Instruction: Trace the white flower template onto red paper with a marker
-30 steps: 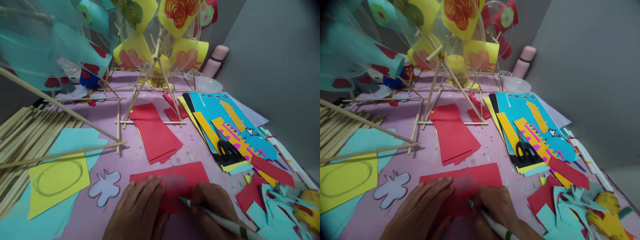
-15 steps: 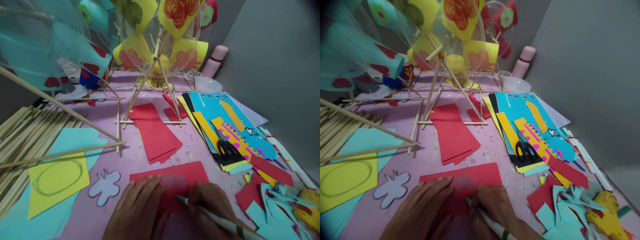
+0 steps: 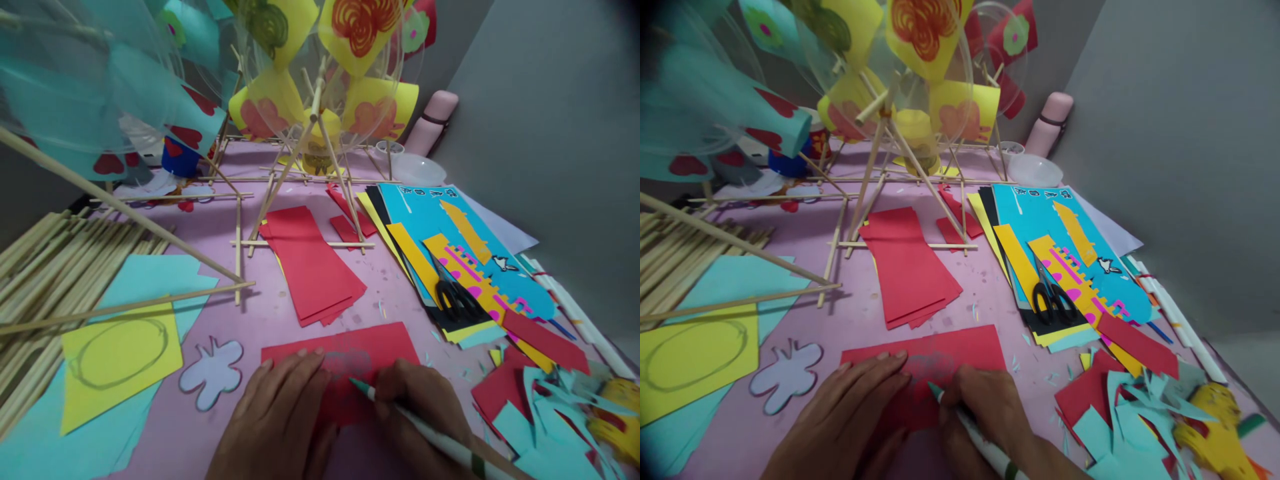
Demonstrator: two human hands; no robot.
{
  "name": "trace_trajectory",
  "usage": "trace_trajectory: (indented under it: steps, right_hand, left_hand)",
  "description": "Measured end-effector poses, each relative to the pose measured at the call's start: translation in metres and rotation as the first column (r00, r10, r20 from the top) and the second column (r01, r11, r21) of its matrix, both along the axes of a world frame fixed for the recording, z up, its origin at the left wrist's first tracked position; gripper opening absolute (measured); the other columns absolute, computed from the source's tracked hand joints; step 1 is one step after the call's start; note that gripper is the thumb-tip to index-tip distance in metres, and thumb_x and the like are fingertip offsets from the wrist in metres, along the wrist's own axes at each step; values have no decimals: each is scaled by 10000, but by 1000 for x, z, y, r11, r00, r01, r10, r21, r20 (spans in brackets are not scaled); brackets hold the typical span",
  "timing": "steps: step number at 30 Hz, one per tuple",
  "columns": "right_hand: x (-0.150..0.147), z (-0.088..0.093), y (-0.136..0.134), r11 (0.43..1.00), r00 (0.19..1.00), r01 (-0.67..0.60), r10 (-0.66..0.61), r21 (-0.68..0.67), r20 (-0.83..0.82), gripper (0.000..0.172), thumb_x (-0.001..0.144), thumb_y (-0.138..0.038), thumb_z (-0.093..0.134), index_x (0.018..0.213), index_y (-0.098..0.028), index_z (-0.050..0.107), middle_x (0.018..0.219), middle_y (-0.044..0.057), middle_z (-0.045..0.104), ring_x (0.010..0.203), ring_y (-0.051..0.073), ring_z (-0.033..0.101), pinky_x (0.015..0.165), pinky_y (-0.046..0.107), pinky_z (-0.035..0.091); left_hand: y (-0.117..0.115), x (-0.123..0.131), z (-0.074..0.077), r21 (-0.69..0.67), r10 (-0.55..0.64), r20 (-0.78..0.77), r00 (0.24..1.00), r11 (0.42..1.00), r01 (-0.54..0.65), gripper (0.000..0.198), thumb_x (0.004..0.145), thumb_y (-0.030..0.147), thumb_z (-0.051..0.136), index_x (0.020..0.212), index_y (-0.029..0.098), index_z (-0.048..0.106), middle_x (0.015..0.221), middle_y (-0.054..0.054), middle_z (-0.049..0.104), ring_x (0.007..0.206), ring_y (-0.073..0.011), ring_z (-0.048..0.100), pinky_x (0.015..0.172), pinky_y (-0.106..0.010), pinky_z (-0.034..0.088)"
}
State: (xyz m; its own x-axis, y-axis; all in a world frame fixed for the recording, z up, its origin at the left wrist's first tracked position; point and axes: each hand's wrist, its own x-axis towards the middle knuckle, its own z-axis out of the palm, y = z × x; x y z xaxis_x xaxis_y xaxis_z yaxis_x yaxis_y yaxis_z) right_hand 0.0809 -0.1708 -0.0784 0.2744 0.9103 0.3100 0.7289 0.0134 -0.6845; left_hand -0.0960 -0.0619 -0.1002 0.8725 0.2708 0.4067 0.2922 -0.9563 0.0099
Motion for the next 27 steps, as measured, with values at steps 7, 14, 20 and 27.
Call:
trace_trajectory:
  steps: [7,14,20,27]
  right_hand:
    - [0,-4,2,998,1000,-29,29,-58,7,175,759,-157,413,597,-218,441,451,-65,489,366,74,427,392,180,310]
    - [0,-2,5,994,996,-79,81,-71,33,168,764,-148,401,621,-224,445,462,-59,508,357,83,440,384,189,305]
    - [-1,-7,7,994,995,-93,94,-49,30,175,761,-161,404,608,-226,458,448,-63,500,342,78,410,375,187,299]
    - [-2,-27,10,980,997,-75,74,186,13,117,691,-140,418,619,-232,423,413,-101,432,284,56,330,334,172,227]
  left_hand:
    - [-1,0,1,-21,-4,18,1000,1000,4,338,895,308,455,1194,168,527,1210,-55,617,1054,-224,590,861,-386,505]
    - [-1,-2,0,-13,-8,5,1000,1000,8,352,890,312,458,1206,169,522,1230,-55,611,1071,-227,583,875,-390,498]
    - [-1,-3,1,-14,-7,2,1000,1000,7,358,887,313,466,1211,170,518,1238,-55,606,1069,-229,584,867,-395,498]
    - [-1,-1,1,-20,0,10,1000,1000,0,351,882,301,465,1204,172,522,1233,-52,607,1072,-230,580,885,-399,492]
